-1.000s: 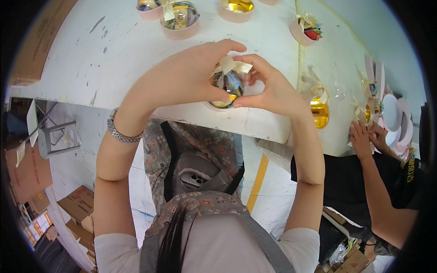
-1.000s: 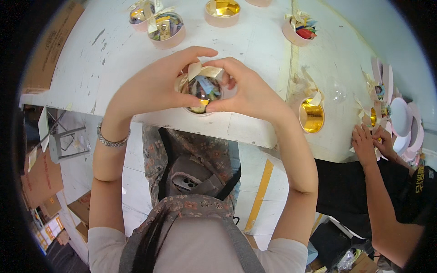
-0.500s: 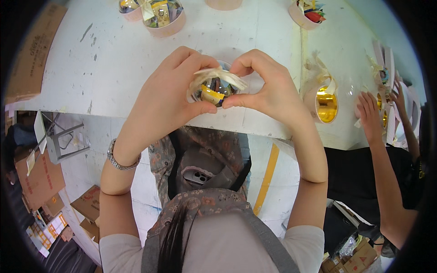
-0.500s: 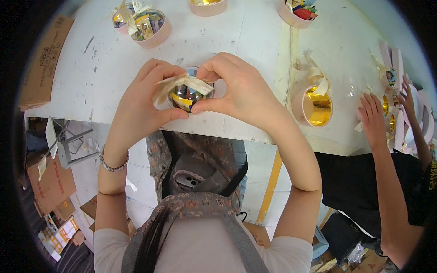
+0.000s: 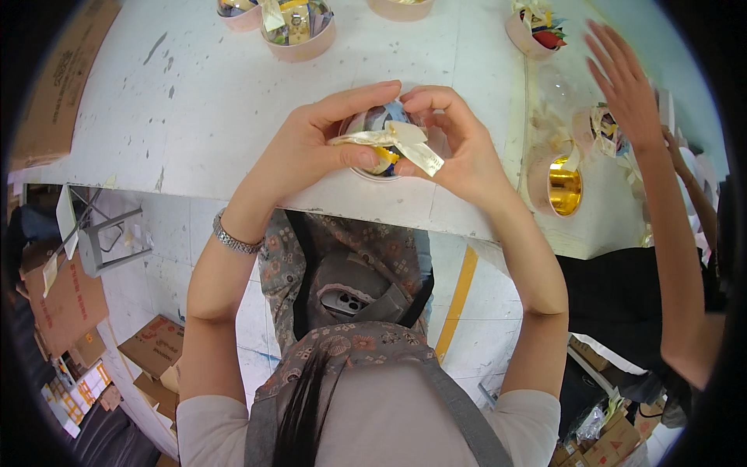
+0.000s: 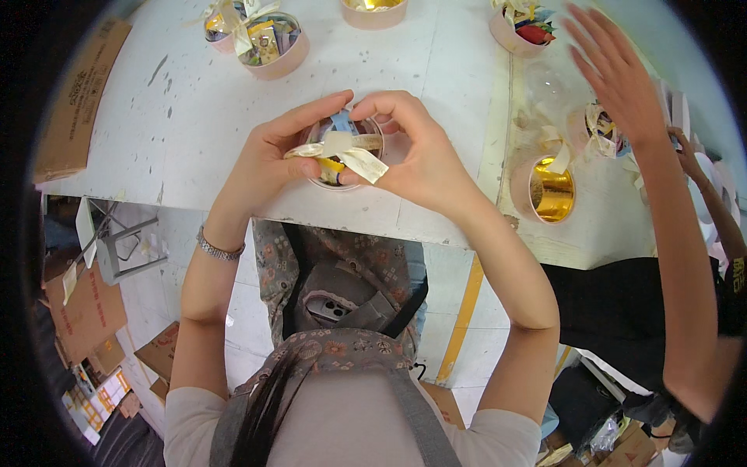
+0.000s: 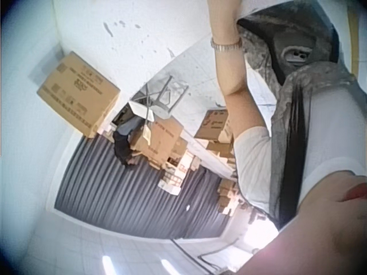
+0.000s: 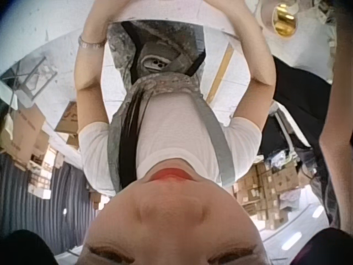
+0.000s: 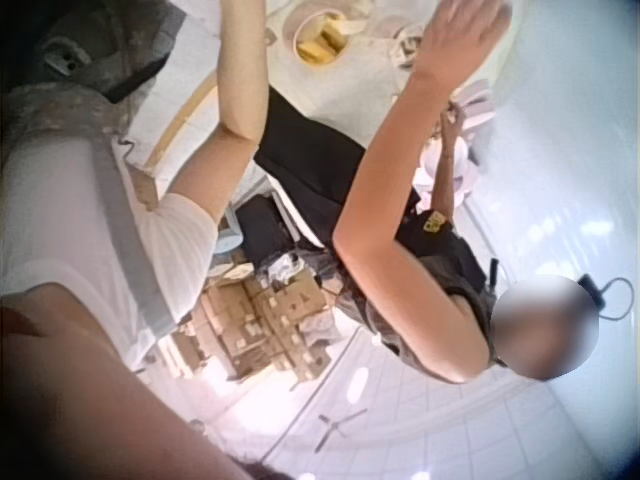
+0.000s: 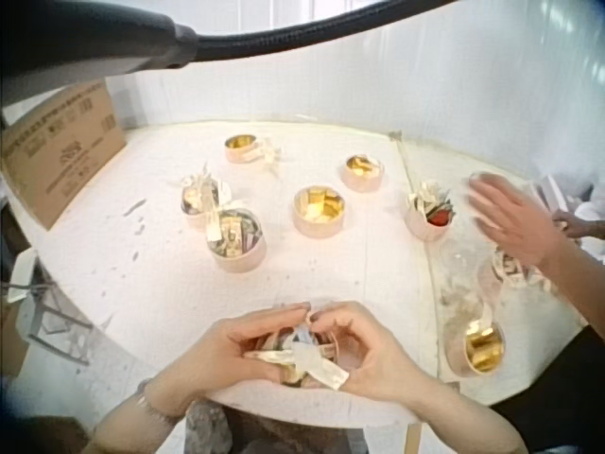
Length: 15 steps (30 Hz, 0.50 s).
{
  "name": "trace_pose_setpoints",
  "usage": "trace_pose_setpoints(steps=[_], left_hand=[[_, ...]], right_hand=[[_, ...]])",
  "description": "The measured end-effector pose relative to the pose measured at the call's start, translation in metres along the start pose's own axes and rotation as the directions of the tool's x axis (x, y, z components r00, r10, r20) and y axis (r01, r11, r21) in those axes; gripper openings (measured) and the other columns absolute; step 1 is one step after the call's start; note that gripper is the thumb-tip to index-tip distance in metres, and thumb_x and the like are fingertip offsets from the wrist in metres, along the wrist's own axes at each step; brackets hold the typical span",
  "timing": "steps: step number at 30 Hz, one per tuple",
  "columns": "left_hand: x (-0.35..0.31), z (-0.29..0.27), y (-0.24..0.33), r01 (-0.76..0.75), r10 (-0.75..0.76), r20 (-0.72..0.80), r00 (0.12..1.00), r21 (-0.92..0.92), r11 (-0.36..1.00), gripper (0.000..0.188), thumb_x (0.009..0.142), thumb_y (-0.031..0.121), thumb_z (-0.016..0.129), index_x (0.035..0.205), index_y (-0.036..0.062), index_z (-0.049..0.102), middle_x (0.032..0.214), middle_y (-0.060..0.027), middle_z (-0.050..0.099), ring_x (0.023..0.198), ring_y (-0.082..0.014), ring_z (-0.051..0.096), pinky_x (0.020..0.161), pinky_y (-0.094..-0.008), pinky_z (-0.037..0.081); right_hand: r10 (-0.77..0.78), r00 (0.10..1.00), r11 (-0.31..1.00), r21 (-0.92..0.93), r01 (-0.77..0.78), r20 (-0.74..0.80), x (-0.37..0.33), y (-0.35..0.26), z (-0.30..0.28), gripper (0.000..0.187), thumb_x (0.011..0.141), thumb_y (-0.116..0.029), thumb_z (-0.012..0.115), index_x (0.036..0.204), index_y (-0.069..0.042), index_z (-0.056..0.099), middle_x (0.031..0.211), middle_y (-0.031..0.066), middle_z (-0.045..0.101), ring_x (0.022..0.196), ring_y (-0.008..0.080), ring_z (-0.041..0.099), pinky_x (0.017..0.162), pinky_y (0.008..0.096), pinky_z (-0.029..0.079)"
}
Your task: The person fills small pink bowls with colorful wrapped candies, places a clear dome lid on top, and ties a ribbon around the lid to secure it. The finished items are placed on the table.
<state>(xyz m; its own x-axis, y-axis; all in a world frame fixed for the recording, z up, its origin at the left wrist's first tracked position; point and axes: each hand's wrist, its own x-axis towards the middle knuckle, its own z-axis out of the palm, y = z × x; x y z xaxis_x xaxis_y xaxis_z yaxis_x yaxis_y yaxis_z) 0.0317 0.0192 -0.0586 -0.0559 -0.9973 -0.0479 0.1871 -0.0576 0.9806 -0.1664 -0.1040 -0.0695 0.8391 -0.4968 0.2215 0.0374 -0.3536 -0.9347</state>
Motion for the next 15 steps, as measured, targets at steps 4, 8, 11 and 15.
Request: trace_pose_setpoints(steps=[4, 8, 11, 15], left_hand=[[-0.009, 0.013, -0.007, -0.171, 0.176, 0.018, 0.984, 0.359, 0.917, 0.112, 0.059, 0.018, 0.092, 0.151, 0.0044, 0.028, 0.154, -0.0085, 0.033, 0.138, -0.0205, 0.038, 0.114, -0.0346, 0.032], [-0.004, 0.01, -0.009, -0.067, 0.067, -0.005, 0.998, 0.098, 0.993, 0.107, 0.063, 0.019, 0.09, 0.15, 0.0036, 0.029, 0.156, -0.0111, 0.028, 0.142, -0.0217, 0.031, 0.117, -0.0364, 0.025], [-0.007, 0.009, -0.019, -0.228, 0.227, 0.03, 0.973, 0.208, 0.951, 0.093, 0.073, 0.013, 0.084, 0.148, 0.0033, 0.03, 0.155, -0.0148, 0.028, 0.142, -0.0249, 0.03, 0.116, -0.0361, 0.029], [0.0, 0.004, -0.017, -0.265, 0.251, 0.086, 0.964, 0.302, 0.916, 0.096, 0.069, 0.019, 0.087, 0.145, 0.0024, 0.031, 0.155, -0.0177, 0.027, 0.144, -0.0289, 0.028, 0.115, -0.0384, 0.029]], right_hand=[[-0.104, 0.993, 0.979, -0.17, 0.111, 0.052, -0.005, -0.006, 0.005, 0.083, 0.06, -0.023, 0.09, 0.133, -0.012, 0.052, 0.131, 0.0088, 0.053, 0.121, 0.0292, 0.047, 0.1, 0.0389, 0.043], [0.014, 0.994, 0.999, -0.037, -0.01, 0.109, -0.008, -0.007, 0.001, 0.088, 0.063, -0.02, 0.089, 0.141, -0.012, 0.047, 0.136, 0.0116, 0.05, 0.121, 0.0317, 0.049, 0.102, 0.0405, 0.043], [0.017, 0.988, 0.998, -0.062, -0.008, 0.151, -0.007, -0.011, -0.003, 0.091, 0.066, -0.021, 0.088, 0.144, -0.008, 0.043, 0.135, 0.0141, 0.051, 0.119, 0.0308, 0.052, 0.101, 0.0394, 0.043], [-0.141, 0.978, 0.869, -0.455, 0.195, 0.151, 0.001, -0.024, -0.006, 0.09, 0.06, -0.034, 0.088, 0.136, -0.005, 0.048, 0.122, 0.0155, 0.059, 0.109, 0.0302, 0.058, 0.093, 0.0398, 0.047]])
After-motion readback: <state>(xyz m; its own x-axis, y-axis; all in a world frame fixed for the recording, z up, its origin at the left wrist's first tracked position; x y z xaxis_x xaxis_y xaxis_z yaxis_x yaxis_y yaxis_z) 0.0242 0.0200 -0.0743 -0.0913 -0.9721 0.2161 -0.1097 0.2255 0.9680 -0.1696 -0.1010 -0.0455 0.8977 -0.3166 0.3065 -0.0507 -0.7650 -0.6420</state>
